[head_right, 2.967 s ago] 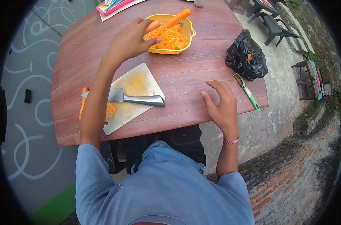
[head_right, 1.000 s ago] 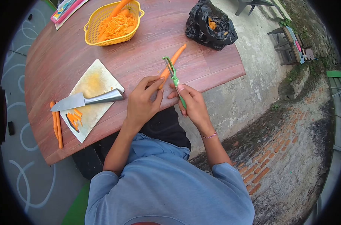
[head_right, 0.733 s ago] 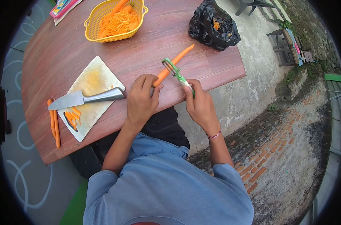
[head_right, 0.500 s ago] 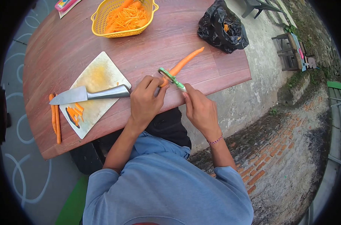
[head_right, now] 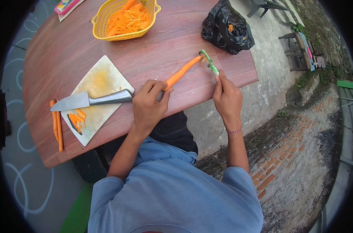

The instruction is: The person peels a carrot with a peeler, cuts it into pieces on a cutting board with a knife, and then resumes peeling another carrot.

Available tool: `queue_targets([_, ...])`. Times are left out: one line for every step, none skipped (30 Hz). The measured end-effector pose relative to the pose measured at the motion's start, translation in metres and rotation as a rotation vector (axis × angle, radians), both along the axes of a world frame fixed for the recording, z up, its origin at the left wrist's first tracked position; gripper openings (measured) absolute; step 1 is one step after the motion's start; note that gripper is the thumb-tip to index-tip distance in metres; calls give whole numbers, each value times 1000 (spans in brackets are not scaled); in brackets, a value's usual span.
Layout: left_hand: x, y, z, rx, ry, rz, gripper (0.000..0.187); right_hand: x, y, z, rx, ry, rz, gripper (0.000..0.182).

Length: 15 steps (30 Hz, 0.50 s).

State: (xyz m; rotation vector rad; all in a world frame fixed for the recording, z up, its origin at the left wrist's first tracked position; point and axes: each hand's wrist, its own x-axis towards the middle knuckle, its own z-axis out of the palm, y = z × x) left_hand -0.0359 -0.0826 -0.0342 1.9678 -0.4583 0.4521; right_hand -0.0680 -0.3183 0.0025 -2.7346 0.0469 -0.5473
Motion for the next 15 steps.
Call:
queue_targets([0,0,0,7,-2,4,16,1,-5,3,-24,22,-84,28])
queue_targets([0,0,1,15,-6,10,16,0,-3,1,-30,-25,-83,27])
queue_targets([1,0,1,14,-9,7,16,-3,5,3,-30,-29,-86,27])
queue_targets([0,0,1,5,-18,9,16,-9,17,5,32,-44,30,27])
queue_targets([0,0,1,-4,-26,14,16,-15,28,5,94,-59,149,27])
queue_targets([0,0,1,-2,-26,15,16,-23,35,1,25,34,210,27])
queue_targets([0,0,0,1,-27,13,16,-23,33,-4,27,34,208,27])
queue_targets([0,0,0,4,-28,8,16,-19,30,-11,45,-2,172,27])
queue_targets([-1,0,1,4,-27,1,16,-15,25,-15,61,-38,134,28])
queue_targets([-1,0,2,3,-25,6,16,-7,12,-16,73,-56,42,27])
queue_targets([-1,0,3,2,-24,13,17,-3,1,-14,71,-58,38,27])
queue_targets([-1,-1,3,1,-27,9,17,0,-5,-8,63,-42,-35,27])
queue_targets([-1,0,2,1,-24,7,17,3,-7,-3,56,-28,-106,27])
queue_targets([0,0,2,1,-21,6,17,-1,-2,0,62,-35,-105,26])
queue_targets([-1,0,2,0,-22,5,17,-5,7,1,61,-36,-106,26])
